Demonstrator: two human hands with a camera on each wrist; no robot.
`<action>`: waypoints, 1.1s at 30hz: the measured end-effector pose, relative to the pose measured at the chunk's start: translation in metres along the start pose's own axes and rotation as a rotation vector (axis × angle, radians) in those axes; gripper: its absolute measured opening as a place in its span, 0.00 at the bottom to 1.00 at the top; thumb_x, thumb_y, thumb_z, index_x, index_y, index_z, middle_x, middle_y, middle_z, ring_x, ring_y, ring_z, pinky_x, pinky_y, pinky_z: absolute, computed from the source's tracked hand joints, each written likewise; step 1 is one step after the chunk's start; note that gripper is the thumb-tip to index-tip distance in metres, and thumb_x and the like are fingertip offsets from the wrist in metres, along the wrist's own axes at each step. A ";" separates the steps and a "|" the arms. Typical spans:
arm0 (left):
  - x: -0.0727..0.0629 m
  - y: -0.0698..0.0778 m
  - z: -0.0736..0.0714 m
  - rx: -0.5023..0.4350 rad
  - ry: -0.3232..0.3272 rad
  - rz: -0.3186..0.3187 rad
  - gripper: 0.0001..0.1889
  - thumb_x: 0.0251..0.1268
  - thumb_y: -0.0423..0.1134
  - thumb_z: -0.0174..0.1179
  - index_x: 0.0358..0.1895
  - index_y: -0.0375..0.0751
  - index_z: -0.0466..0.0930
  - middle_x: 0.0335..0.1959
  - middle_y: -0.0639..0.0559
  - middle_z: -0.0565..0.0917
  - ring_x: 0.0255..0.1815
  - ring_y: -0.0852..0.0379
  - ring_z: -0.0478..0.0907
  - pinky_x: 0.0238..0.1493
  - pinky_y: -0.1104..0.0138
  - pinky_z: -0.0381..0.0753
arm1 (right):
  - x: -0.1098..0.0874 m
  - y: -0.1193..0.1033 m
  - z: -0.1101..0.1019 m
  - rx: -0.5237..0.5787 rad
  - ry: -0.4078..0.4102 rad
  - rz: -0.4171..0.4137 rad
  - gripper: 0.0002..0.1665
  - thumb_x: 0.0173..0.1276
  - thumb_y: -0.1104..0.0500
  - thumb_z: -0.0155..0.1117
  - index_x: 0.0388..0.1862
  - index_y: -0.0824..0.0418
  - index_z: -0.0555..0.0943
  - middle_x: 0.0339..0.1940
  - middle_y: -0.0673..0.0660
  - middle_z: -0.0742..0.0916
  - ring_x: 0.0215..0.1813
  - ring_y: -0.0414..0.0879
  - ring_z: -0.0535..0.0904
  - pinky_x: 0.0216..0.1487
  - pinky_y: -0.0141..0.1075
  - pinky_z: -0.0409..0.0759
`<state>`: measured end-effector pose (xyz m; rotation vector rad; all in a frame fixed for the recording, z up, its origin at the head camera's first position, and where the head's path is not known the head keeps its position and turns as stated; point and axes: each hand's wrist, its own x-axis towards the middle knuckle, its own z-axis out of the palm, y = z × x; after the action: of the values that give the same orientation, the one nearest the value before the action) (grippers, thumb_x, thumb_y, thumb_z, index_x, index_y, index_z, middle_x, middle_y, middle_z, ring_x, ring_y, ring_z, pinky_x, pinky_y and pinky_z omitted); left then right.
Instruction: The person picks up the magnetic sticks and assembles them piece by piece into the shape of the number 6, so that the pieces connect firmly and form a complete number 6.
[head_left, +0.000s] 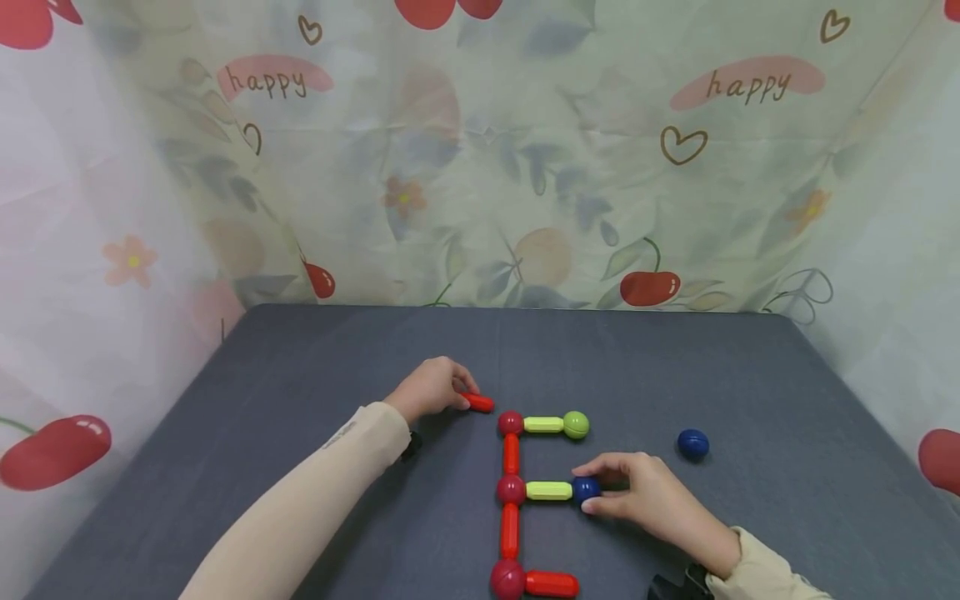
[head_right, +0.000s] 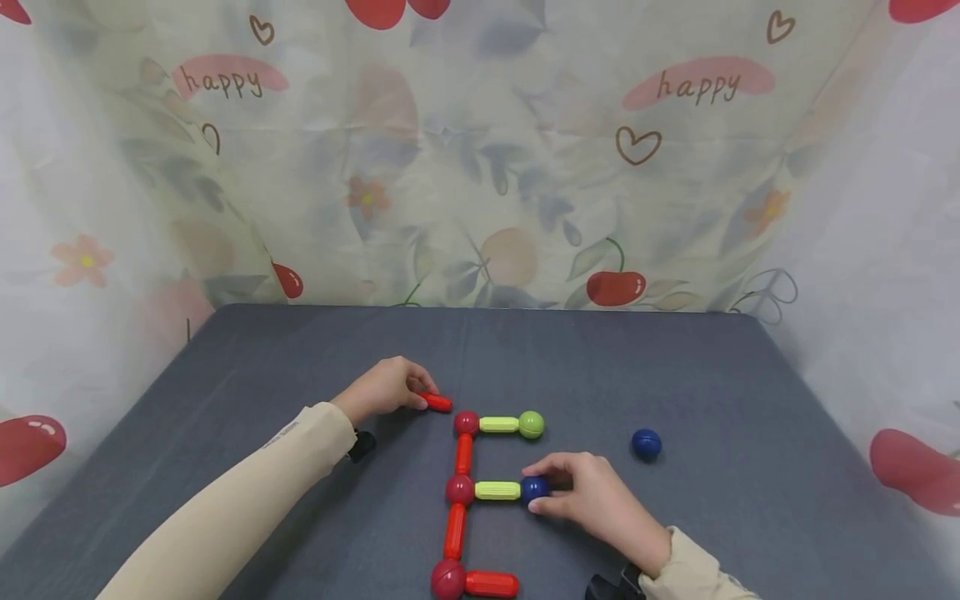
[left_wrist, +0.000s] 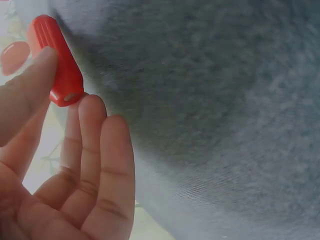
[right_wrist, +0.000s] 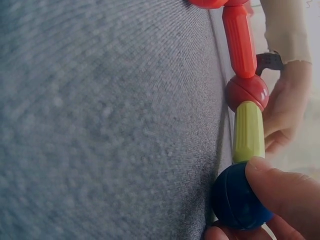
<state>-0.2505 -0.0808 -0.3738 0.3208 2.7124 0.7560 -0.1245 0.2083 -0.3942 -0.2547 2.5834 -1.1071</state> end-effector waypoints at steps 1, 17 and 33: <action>-0.001 0.001 -0.001 0.002 0.007 0.002 0.09 0.57 0.33 0.69 0.39 0.51 0.87 0.43 0.50 0.82 0.33 0.55 0.75 0.31 0.68 0.75 | 0.000 0.000 0.000 0.002 -0.001 -0.004 0.21 0.51 0.54 0.78 0.46 0.51 0.86 0.46 0.51 0.87 0.47 0.45 0.83 0.50 0.47 0.81; -0.060 0.066 0.001 -0.169 -0.052 0.211 0.09 0.59 0.38 0.69 0.41 0.56 0.86 0.37 0.58 0.82 0.36 0.58 0.79 0.37 0.65 0.79 | -0.002 0.000 0.000 0.020 0.000 -0.041 0.21 0.51 0.53 0.78 0.46 0.54 0.86 0.46 0.53 0.88 0.47 0.47 0.84 0.50 0.46 0.81; -0.101 0.083 0.068 -0.112 -0.244 0.391 0.11 0.55 0.37 0.71 0.41 0.55 0.88 0.26 0.63 0.75 0.25 0.69 0.72 0.28 0.76 0.73 | -0.001 0.002 -0.001 0.029 -0.008 -0.054 0.20 0.52 0.54 0.77 0.46 0.53 0.86 0.46 0.54 0.88 0.48 0.49 0.85 0.49 0.47 0.82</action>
<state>-0.1226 -0.0097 -0.3615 0.8731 2.3925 0.8992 -0.1241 0.2106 -0.3943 -0.3231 2.5657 -1.1585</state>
